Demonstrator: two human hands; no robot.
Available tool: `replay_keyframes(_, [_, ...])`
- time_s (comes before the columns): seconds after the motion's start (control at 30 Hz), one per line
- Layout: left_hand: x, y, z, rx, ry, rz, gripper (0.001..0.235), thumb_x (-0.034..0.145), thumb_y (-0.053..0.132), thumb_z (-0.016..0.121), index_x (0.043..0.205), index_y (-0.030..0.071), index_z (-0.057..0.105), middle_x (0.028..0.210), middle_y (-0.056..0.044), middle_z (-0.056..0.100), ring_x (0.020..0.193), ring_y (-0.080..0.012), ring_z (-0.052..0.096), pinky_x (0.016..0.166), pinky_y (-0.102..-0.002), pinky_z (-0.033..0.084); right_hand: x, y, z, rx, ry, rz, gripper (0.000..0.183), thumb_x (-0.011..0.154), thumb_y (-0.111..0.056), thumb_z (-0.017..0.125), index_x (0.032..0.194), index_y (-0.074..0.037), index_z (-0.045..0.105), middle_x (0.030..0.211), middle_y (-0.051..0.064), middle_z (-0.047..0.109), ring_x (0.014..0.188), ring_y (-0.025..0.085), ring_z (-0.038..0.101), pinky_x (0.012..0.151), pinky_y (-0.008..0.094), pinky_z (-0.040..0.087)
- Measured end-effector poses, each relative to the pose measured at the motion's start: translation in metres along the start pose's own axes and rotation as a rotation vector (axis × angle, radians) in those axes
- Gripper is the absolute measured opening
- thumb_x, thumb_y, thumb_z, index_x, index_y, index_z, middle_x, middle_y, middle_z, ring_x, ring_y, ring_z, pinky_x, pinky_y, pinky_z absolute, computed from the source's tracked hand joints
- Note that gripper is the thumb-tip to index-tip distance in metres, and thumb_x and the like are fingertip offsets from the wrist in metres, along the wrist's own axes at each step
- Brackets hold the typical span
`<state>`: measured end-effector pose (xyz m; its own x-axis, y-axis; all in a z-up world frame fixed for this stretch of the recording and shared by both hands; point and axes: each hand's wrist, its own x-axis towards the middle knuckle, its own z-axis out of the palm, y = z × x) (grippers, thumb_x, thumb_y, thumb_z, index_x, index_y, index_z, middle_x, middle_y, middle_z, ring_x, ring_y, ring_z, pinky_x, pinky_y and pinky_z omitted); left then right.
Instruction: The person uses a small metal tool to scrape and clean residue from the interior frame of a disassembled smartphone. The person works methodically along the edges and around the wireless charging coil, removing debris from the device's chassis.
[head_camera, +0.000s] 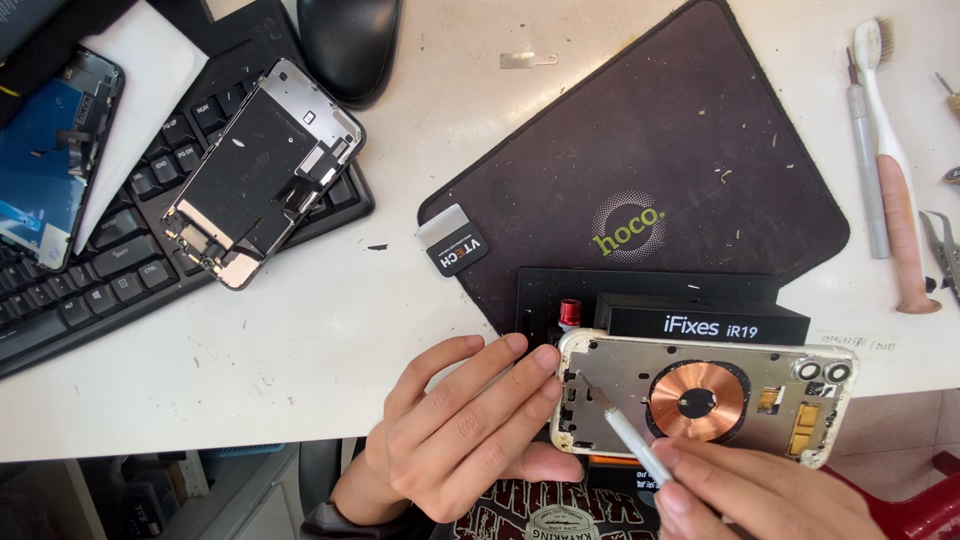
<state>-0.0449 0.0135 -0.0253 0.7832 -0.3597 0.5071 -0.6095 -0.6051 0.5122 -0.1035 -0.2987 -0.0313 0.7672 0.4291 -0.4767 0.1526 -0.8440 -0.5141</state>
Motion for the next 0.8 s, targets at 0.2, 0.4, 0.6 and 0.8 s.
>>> replay_keyframes(0.2, [0.002,-0.004,0.001,-0.03,0.013,0.035,0.051,0.093,0.049,0.076,0.108,0.001,0.076,0.112,-0.015,0.078,0.11,-0.0275,0.076,0.091,-0.04,0.062,-0.001,-0.021,0.004,-0.08,0.431,-0.438,0.033,0.09,-0.026,0.073,0.122,-0.022,0.064,0.115,-0.001,0.071,0.108,0.016,0.072,0.091,0.035,0.063])
replay_keyframes(0.4, [0.006,-0.006,0.002,-0.039,0.034,0.05,0.05,0.093,0.048,0.077,0.108,0.0,0.076,0.112,-0.016,0.077,0.109,-0.0279,0.076,0.089,-0.039,0.063,0.013,-0.031,0.0,-0.12,0.451,-0.526,0.031,0.093,-0.022,0.072,0.121,-0.014,0.064,0.108,0.001,0.07,0.107,0.016,0.071,0.091,0.032,0.063])
replay_keyframes(0.6, [0.007,-0.006,-0.002,-0.045,0.01,0.059,0.049,0.094,0.045,0.078,0.108,-0.001,0.075,0.113,-0.018,0.077,0.109,-0.0277,0.076,0.088,-0.038,0.063,0.023,-0.031,0.003,-0.321,0.51,-0.688,0.03,0.098,-0.026,0.071,0.118,-0.006,0.063,0.11,0.007,0.067,0.104,0.018,0.07,0.088,0.031,0.063])
replay_keyframes(0.8, [0.009,-0.005,-0.001,-0.056,0.024,0.06,0.046,0.093,0.042,0.08,0.108,-0.001,0.075,0.112,-0.017,0.077,0.109,-0.0262,0.076,0.088,-0.037,0.063,0.027,-0.023,0.013,-0.341,0.543,-0.758,0.027,0.099,-0.025,0.069,0.113,-0.003,0.064,0.105,0.01,0.067,0.103,0.02,0.07,0.086,0.031,0.063])
